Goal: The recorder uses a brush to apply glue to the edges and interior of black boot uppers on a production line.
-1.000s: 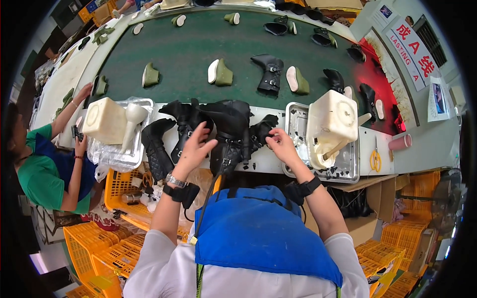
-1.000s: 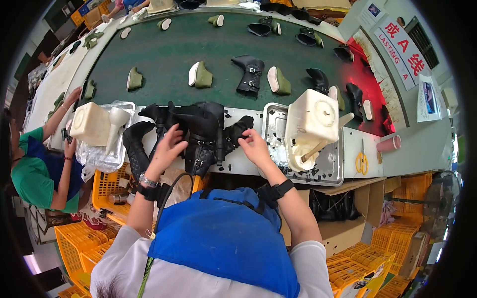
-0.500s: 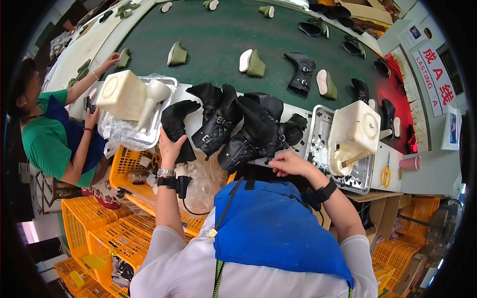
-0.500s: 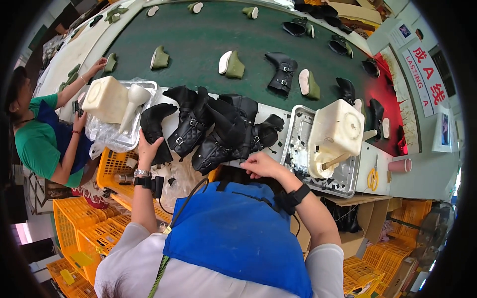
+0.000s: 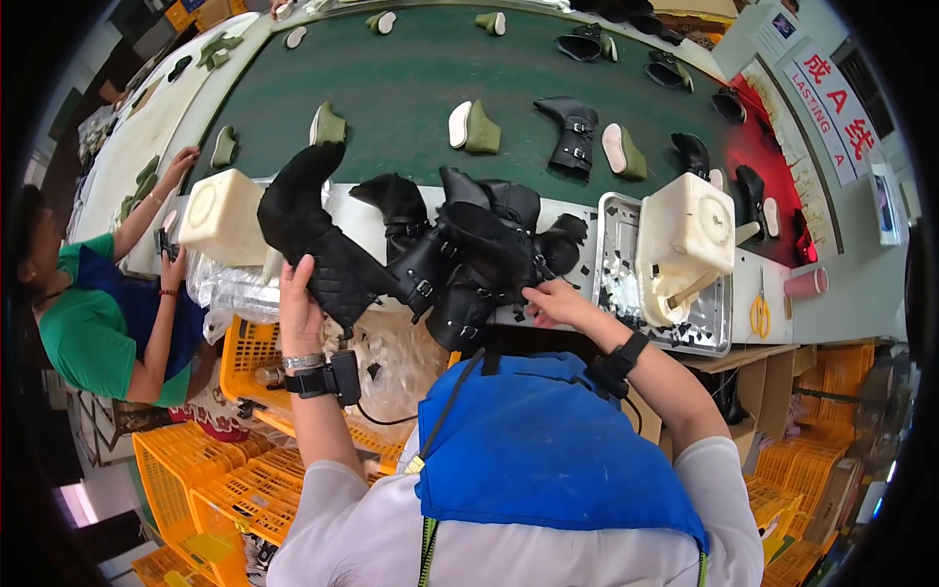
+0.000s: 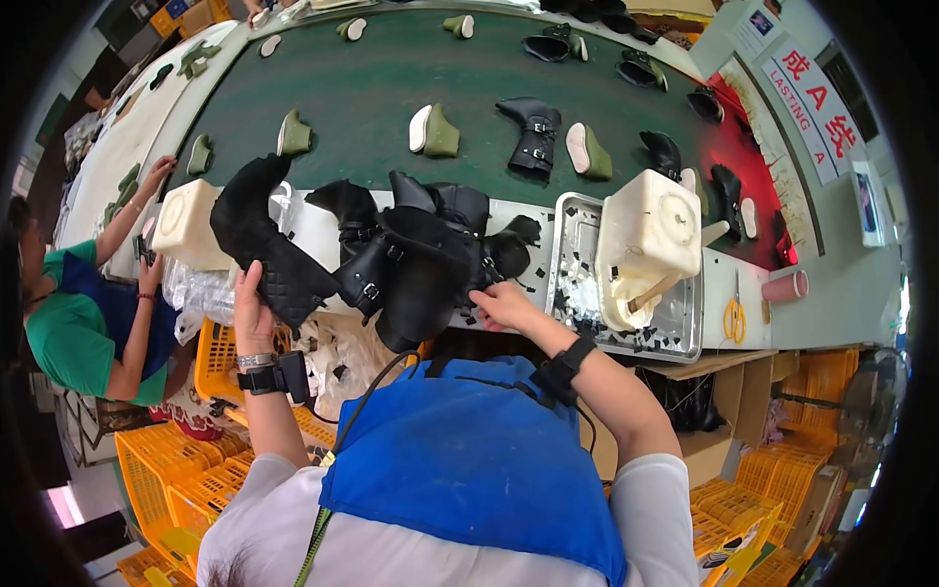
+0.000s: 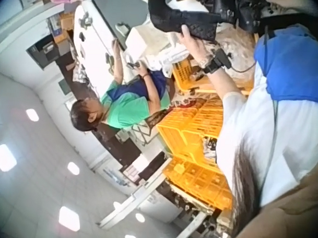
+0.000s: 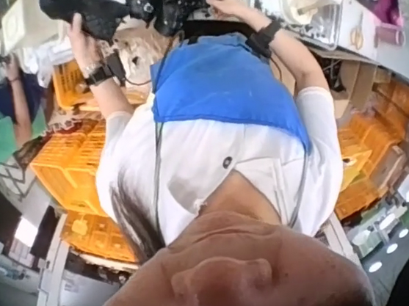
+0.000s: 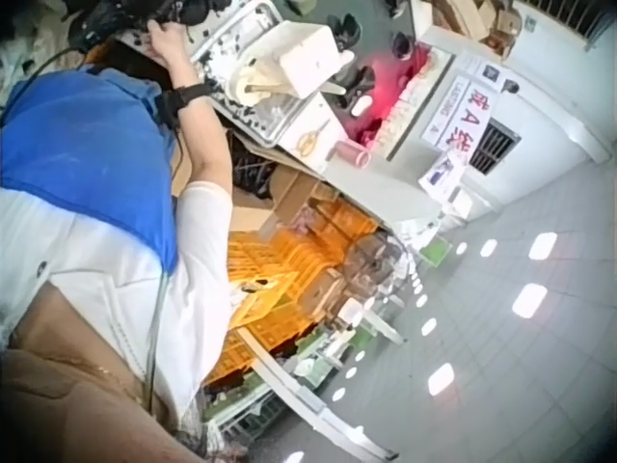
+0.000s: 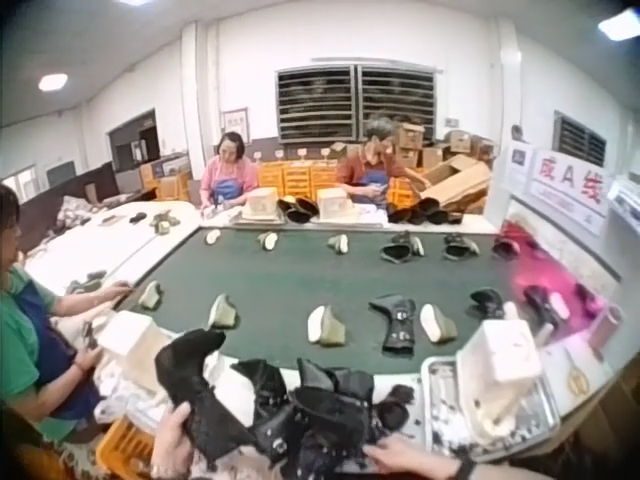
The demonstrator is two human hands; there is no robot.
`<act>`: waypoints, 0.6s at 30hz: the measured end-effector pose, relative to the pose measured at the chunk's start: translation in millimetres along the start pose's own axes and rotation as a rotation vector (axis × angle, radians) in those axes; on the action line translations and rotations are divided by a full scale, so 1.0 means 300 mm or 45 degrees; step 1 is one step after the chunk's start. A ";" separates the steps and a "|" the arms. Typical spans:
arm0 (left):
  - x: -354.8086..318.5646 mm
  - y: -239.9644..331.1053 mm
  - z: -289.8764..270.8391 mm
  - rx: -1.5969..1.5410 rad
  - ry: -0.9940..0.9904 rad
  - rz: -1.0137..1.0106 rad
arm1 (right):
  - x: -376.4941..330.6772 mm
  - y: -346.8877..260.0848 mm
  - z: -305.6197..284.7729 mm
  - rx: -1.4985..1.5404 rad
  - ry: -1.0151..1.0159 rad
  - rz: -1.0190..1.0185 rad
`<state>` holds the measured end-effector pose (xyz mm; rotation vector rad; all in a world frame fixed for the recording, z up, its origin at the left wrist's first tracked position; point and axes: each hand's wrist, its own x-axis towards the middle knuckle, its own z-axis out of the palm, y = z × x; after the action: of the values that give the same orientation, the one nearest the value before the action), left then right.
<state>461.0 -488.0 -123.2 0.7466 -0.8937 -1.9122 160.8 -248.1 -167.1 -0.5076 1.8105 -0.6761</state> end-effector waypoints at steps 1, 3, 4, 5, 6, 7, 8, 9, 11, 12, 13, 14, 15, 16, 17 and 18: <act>0.002 -0.017 0.022 -0.097 -0.060 -0.051 | 0.027 0.010 0.020 0.071 -0.028 -0.071; 0.017 -0.077 0.061 0.028 -0.173 -0.056 | 0.050 -0.027 0.077 0.097 -0.004 -0.075; 0.030 -0.109 0.075 0.103 -0.217 -0.049 | 0.083 -0.029 0.103 0.084 -0.023 -0.142; 0.040 -0.136 0.074 0.178 -0.253 -0.043 | 0.108 -0.037 0.128 0.068 -0.047 -0.207; 0.054 -0.156 0.064 0.084 -0.224 -0.161 | 0.122 -0.057 0.140 0.073 -0.039 -0.211; 0.064 -0.176 0.044 0.086 -0.234 -0.159 | 0.134 -0.078 0.149 0.043 -0.074 -0.167; 0.078 -0.200 0.021 0.055 -0.175 -0.245 | 0.151 -0.095 0.160 0.019 -0.101 -0.122; 0.079 -0.205 0.015 0.027 -0.113 -0.329 | 0.168 -0.107 0.182 0.030 -0.089 -0.128; 0.085 -0.203 0.007 0.060 -0.090 -0.319 | 0.219 -0.125 0.234 0.018 -0.074 -0.191; 0.092 -0.190 0.006 0.079 -0.093 -0.274 | 0.245 -0.129 0.254 0.026 -0.065 -0.194; 0.103 -0.177 0.003 0.099 -0.096 -0.229 | 0.272 -0.136 0.269 -0.088 -0.016 -0.296; 0.121 -0.173 -0.030 0.105 -0.103 -0.196 | 0.296 -0.149 0.293 -0.211 0.020 -0.397; 0.138 -0.153 -0.055 0.091 -0.091 -0.221 | 0.309 -0.172 0.310 -0.214 0.015 -0.404; 0.155 -0.129 -0.083 0.107 -0.090 -0.251 | 0.320 -0.194 0.326 -0.208 -0.025 -0.384; 0.163 -0.100 -0.079 0.124 -0.094 -0.282 | 0.334 -0.214 0.340 -0.199 -0.061 -0.365; 0.163 -0.076 -0.070 0.168 -0.008 -0.275 | 0.344 -0.229 0.350 -0.210 -0.074 -0.335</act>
<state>445.4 -529.1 -160.8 0.9495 -0.9836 -2.0587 228.1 -386.0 -220.6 -0.8786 1.7695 -0.6847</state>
